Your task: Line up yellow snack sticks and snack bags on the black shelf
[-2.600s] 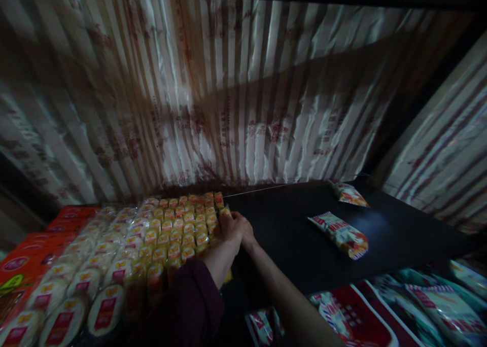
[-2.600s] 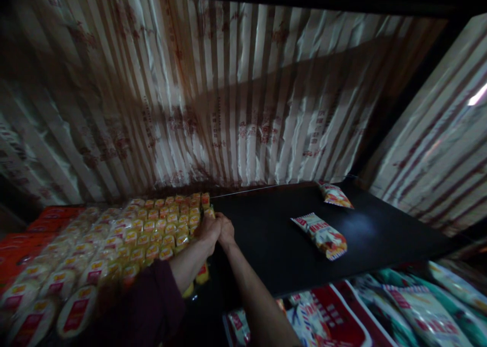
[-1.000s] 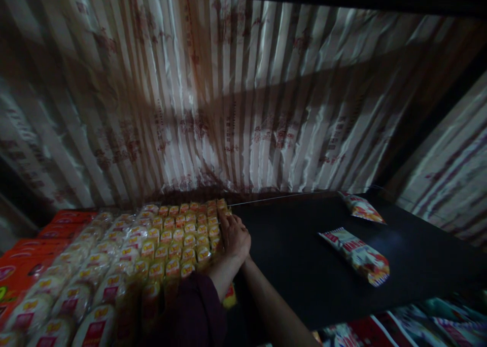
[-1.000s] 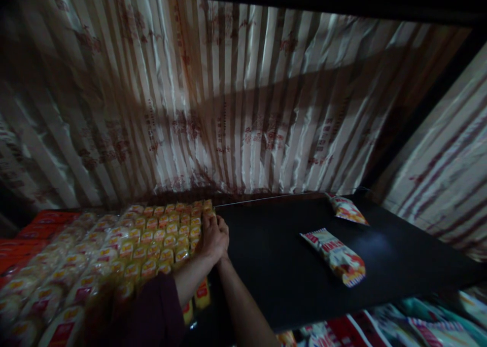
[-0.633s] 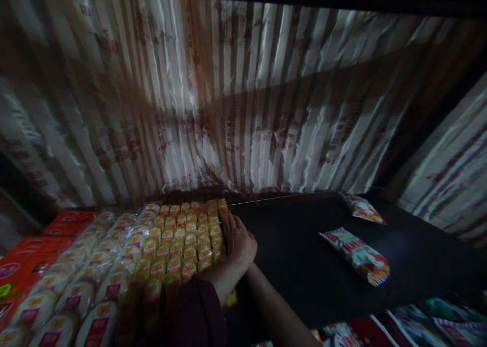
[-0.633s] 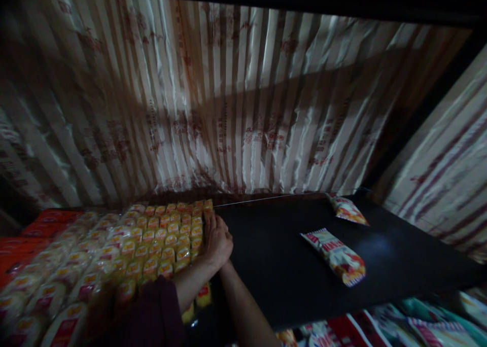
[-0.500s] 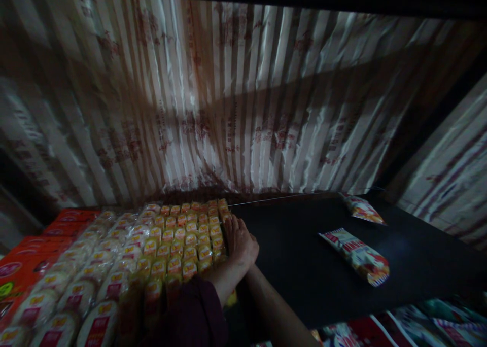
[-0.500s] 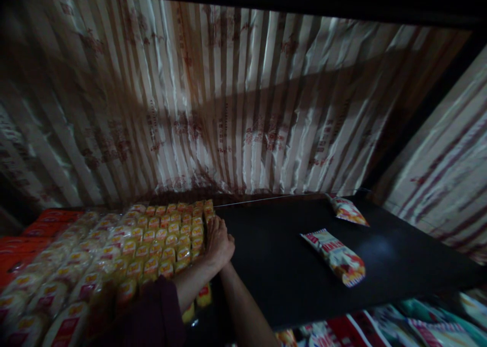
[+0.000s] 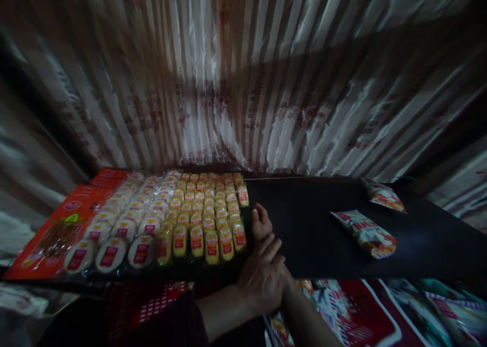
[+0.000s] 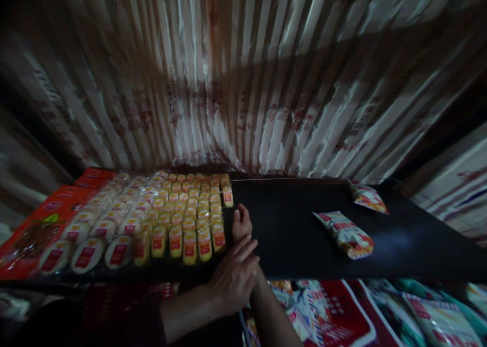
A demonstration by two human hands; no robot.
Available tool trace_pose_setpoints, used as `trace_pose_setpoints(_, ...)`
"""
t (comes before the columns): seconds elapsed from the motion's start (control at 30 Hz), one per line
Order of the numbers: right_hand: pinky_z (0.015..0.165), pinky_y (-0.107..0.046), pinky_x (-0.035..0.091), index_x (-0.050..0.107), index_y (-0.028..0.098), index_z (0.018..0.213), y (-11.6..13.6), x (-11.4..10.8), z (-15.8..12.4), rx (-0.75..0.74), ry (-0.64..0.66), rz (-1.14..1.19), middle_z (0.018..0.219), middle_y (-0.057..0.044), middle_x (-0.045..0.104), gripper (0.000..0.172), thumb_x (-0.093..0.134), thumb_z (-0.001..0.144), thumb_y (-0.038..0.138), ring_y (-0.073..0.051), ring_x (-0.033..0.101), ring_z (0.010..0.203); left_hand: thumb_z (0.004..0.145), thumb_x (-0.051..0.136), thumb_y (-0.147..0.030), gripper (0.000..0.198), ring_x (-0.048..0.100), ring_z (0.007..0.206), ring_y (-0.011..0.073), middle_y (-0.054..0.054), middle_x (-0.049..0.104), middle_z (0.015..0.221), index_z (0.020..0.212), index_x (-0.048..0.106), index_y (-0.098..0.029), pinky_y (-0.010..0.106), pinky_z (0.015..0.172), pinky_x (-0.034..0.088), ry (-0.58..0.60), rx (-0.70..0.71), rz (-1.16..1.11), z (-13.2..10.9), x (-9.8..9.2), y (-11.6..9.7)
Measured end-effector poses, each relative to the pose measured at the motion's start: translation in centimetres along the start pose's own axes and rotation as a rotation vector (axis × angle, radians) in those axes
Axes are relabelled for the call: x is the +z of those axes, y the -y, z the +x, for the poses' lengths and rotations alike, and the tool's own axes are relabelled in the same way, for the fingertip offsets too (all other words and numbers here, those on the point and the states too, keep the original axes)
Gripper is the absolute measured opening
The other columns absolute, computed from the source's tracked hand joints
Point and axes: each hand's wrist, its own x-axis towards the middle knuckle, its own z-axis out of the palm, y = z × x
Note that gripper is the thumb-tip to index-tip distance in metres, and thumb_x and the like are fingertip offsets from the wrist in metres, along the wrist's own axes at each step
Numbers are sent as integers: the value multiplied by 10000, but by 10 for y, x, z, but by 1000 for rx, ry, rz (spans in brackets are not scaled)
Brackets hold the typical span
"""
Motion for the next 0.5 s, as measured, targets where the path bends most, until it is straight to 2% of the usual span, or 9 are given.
trace_pose_setpoints(0.1, 1004, -414, 402, 565, 155, 1174, 0, -10, -21, 94, 20, 72, 1193, -117, 623, 474, 479, 795, 425, -243, 556, 1127, 849, 399, -218, 555, 158, 1426, 191, 72, 330, 1502, 1400, 355, -168, 382, 1149, 260, 128, 154, 33, -48, -12, -1)
trace_pose_setpoints(0.2, 1003, -411, 398, 590, 145, 1124, 14, -24, -47, 171, -34, 147, 1171, -132, 637, 506, 509, 722, 441, -258, 562, 1120, 832, 423, -195, 579, 110, 1433, 204, 67, 269, 1527, 1405, 343, -178, 387, 1159, 234, 189, 148, 71, -87, -24, 4)
trace_pose_setpoints(0.27, 983, -403, 415, 602, 153, 1089, 30, -32, -71, 159, -76, 186, 1159, -131, 643, 477, 519, 718, 441, -257, 571, 1107, 818, 407, -144, 553, 82, 1434, 209, 92, 231, 1536, 1371, 397, -131, 387, 1167, 220, 168, 27, 96, -111, -29, 10)
trace_pose_setpoints(0.37, 952, -393, 437, 598, 168, 1074, 56, -38, -119, 61, -106, 220, 1136, -114, 649, 416, 506, 774, 442, -246, 579, 1085, 797, 373, -85, 502, 130, 1428, 209, 102, 250, 1528, 1279, 508, -122, 405, 1163, 233, 107, -258, 112, -151, -30, 20)
trace_pose_setpoints(0.43, 911, -372, 465, 610, 187, 1031, 70, -34, -157, 29, -16, 256, 1075, -95, 668, 361, 527, 789, 442, -234, 604, 1022, 797, 354, -70, 482, 213, 1410, 194, 87, 302, 1511, 1226, 557, -151, 393, 1163, 236, 81, -443, 96, -178, -27, 28)
trace_pose_setpoints(0.5, 856, -337, 494, 637, 203, 942, 76, -24, -196, 23, 154, 259, 964, -73, 693, 292, 524, 805, 435, -221, 633, 935, 783, 378, -68, 463, 290, 1384, 194, 83, 368, 1479, 1180, 594, -167, 372, 1157, 248, 85, -618, 70, -204, -25, 38)
